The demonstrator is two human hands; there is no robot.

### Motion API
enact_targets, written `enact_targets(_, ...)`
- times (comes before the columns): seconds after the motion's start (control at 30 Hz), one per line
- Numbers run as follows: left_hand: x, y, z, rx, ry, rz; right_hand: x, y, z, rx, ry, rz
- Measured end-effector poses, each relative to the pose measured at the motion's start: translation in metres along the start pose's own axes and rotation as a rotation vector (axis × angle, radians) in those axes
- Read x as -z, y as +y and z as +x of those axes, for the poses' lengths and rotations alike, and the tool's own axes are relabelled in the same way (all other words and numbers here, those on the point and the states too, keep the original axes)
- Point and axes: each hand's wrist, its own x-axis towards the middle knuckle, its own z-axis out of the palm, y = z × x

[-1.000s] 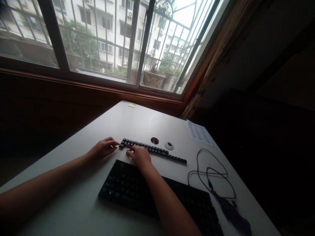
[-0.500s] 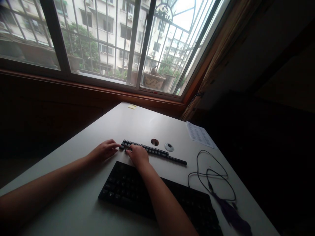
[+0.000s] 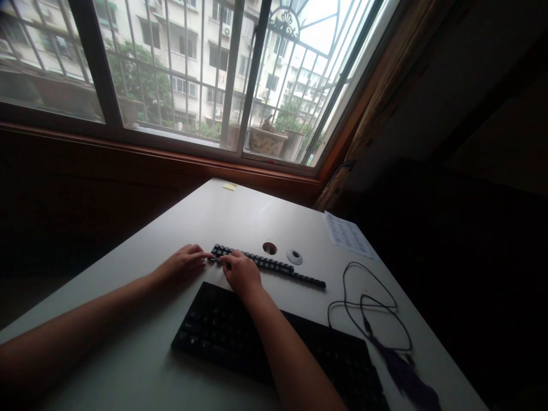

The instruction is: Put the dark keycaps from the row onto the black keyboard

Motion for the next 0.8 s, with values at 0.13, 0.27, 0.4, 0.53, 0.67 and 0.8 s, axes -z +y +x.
enact_targets(0.13,0.002,0.002,0.000,0.002,-0.019,0.023,-0.001,-0.001,-0.004,0.009,-0.024,-0.026)
enact_targets(0.27,0.003,0.002,0.000,-0.006,-0.027,0.023,-0.003,-0.002,-0.005,0.010,-0.035,-0.016)
enact_targets(0.4,0.002,0.001,0.000,-0.021,-0.019,0.030,-0.003,-0.003,-0.004,0.001,-0.048,-0.016)
enact_targets(0.53,0.001,0.000,0.001,-0.026,-0.026,0.033,-0.002,-0.007,-0.003,-0.018,-0.082,-0.039)
enact_targets(0.67,0.002,0.000,0.001,-0.022,-0.039,0.032,-0.002,-0.011,-0.003,-0.033,-0.095,-0.061)
enact_targets(0.8,0.001,0.000,0.001,-0.021,-0.039,0.026,-0.002,-0.012,-0.003,-0.022,-0.093,-0.064)
